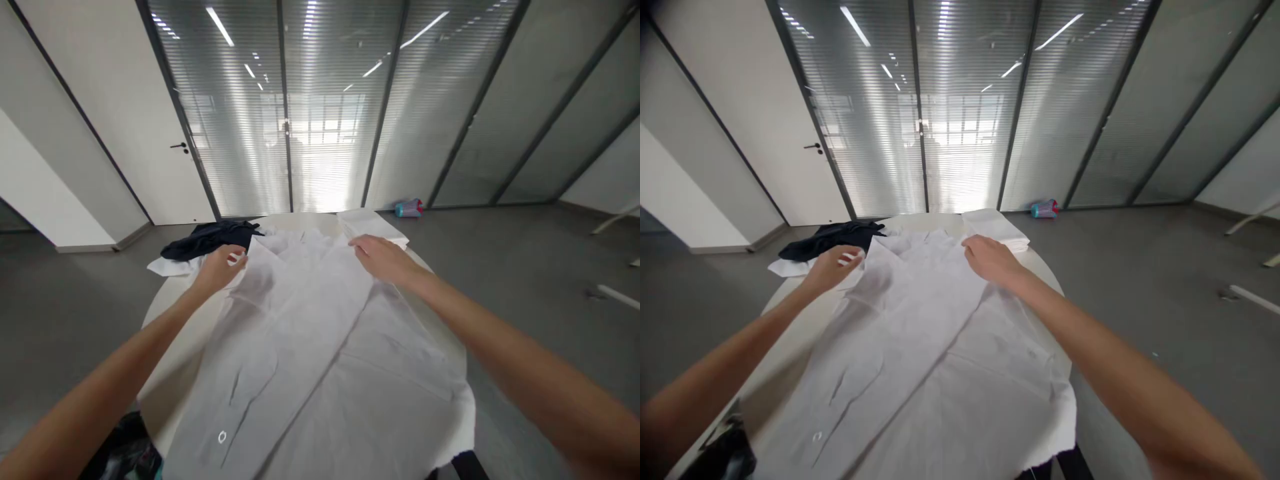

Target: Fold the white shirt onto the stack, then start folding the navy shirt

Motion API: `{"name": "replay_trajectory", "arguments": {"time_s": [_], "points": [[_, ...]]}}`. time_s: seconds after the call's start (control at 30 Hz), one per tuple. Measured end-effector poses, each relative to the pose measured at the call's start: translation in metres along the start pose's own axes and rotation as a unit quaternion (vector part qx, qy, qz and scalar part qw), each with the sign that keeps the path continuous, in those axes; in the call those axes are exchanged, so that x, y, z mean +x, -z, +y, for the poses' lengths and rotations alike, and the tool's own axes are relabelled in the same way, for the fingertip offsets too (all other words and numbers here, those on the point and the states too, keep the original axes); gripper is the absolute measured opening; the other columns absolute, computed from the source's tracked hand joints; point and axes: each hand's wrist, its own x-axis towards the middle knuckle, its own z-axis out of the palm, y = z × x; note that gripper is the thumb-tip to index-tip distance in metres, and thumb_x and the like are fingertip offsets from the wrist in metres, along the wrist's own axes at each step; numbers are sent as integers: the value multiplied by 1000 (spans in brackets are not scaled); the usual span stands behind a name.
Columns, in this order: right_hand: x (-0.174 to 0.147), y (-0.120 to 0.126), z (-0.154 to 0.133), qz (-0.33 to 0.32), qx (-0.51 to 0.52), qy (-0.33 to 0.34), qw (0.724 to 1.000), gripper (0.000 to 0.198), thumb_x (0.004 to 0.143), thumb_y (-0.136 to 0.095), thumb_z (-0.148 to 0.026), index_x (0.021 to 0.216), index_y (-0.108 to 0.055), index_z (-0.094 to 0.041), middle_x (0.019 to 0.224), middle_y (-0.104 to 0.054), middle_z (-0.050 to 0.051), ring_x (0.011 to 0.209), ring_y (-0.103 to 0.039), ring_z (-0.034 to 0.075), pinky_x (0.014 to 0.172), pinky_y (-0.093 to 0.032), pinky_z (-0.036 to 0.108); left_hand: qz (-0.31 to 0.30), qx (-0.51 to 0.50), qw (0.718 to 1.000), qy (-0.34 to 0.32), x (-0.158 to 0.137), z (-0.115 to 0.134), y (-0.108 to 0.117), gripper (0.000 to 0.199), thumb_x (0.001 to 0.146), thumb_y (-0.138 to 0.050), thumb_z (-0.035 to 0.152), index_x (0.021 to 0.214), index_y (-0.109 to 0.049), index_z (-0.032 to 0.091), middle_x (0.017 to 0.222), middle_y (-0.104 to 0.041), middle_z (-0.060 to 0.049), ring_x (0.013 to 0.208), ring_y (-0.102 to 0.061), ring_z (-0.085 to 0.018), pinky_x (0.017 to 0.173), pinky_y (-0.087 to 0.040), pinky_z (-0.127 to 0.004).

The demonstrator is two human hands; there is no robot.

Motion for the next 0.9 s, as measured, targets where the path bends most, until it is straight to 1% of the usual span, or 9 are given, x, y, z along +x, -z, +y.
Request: {"name": "replay_trajectory", "arguments": {"time_s": [0.1,0.2,0.27,0.33,0.5,0.6,0.7,0.83,0.9], "points": [[54,-41,0,-59,-10,-50,997,61,103,-26,-47,147,-43,-8,157,-37,17,144,-35,28,115,-28,36,-30,48,994,91,54,-4,-18,37,88,-58,38,115,-69,15,116,-72,-10,99,-68,-23,82,-49,-26],[82,-91,8,-96,-31,-103,990,79,100,-22,-59,155,-25,-3,164,-13,21,151,-13,34,120,-16,45,-53,73,988,122,79,-4,-36,39,92,-52,46,107,-71,16,110,-73,-11,103,-67,-26,78,-47,-27],[85,-118,15,-108,-36,-115,987,81,99,-20,-62,157,-22,-5,165,-9,20,152,-9,34,120,-12,49,-56,76,989,117,83,-3,-45,41,92,-51,50,98,-72,16,101,-74,-12,98,-68,-27,73,-46,-27],[82,-134,22,-113,-35,-108,987,80,99,-17,-63,157,-21,-8,165,-11,18,152,-9,32,120,-10,50,-54,83,989,108,82,-4,-51,37,90,-55,48,93,-71,16,97,-74,-12,94,-68,-26,72,-45,-26],[82,-145,30,-94,-34,-86,991,82,98,-15,-67,158,-23,-11,164,-16,17,152,-10,29,120,-9,49,-9,141,985,99,77,-2,-55,23,93,-52,35,103,-62,17,96,-71,-12,94,-67,-28,73,-45,-30],[91,-145,30,-98,-33,-83,991,83,97,-16,-67,158,-22,-11,165,-15,16,152,-10,29,120,-8,48,26,176,982,70,72,5,-55,24,96,-46,30,115,-56,18,99,-69,-12,93,-66,-30,75,-45,-33],[99,-146,30,-103,-29,-89,990,82,98,-17,-67,158,-22,-11,165,-15,15,152,-11,28,121,-9,47,38,212,976,28,68,11,-55,30,97,-44,26,124,-52,18,109,-66,-13,91,-66,-29,76,-45,-36],[100,-150,31,-79,-36,-85,993,79,99,-19,-64,157,-25,-11,164,-18,15,151,-14,28,120,-10,46,88,280,955,-51,75,20,-60,33,92,-49,28,121,-59,15,122,-59,-19,108,-59,-35,89,-43,-44],[99,-152,31,-68,-41,-85,993,77,99,-20,-63,157,-27,-12,164,-20,15,151,-16,28,120,-11,46,84,283,951,-89,88,26,-68,32,93,-48,29,116,-62,13,123,-59,-20,117,-54,-37,96,-39,-48]]}}
